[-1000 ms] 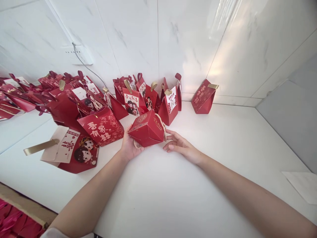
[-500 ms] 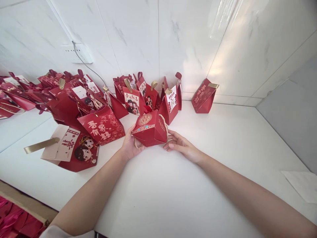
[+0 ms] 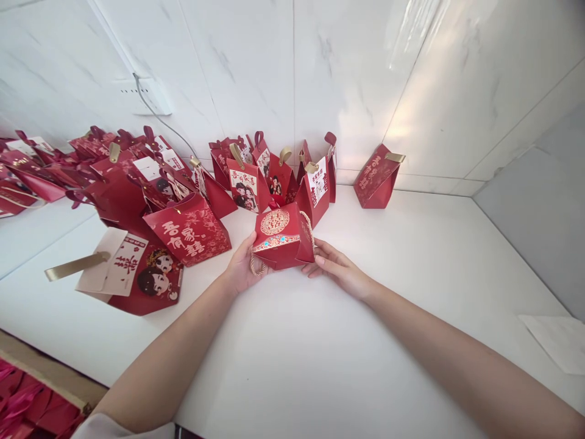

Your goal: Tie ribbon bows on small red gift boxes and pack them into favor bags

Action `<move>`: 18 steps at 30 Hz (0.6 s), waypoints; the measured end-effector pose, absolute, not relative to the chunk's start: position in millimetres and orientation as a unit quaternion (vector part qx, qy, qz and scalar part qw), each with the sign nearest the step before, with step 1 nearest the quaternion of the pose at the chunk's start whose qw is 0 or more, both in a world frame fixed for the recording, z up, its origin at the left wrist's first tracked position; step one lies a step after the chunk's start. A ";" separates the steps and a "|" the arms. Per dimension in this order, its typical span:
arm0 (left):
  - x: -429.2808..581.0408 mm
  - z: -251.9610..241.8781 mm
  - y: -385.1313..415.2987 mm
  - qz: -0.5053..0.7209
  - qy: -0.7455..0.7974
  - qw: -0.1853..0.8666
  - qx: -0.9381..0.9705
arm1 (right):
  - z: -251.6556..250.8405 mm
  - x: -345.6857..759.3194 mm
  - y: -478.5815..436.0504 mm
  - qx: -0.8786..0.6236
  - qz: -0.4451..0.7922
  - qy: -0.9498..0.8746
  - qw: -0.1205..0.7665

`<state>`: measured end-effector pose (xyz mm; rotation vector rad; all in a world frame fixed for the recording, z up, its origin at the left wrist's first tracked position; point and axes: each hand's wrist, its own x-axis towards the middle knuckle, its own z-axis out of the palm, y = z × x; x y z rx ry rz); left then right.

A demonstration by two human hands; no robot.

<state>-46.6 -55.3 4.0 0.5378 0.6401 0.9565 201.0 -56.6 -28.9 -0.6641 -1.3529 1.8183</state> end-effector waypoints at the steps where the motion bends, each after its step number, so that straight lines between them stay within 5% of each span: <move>1: -46.8 2.6 -56.0 0.446 0.294 0.801 0.270 | -28.9 200.8 -56.6 -0.260 0.714 -0.525 0.383; 18: -48.8 -2.5 -59.4 0.438 0.288 0.778 0.347 | -27.1 201.9 -55.9 -0.257 0.710 -0.533 0.381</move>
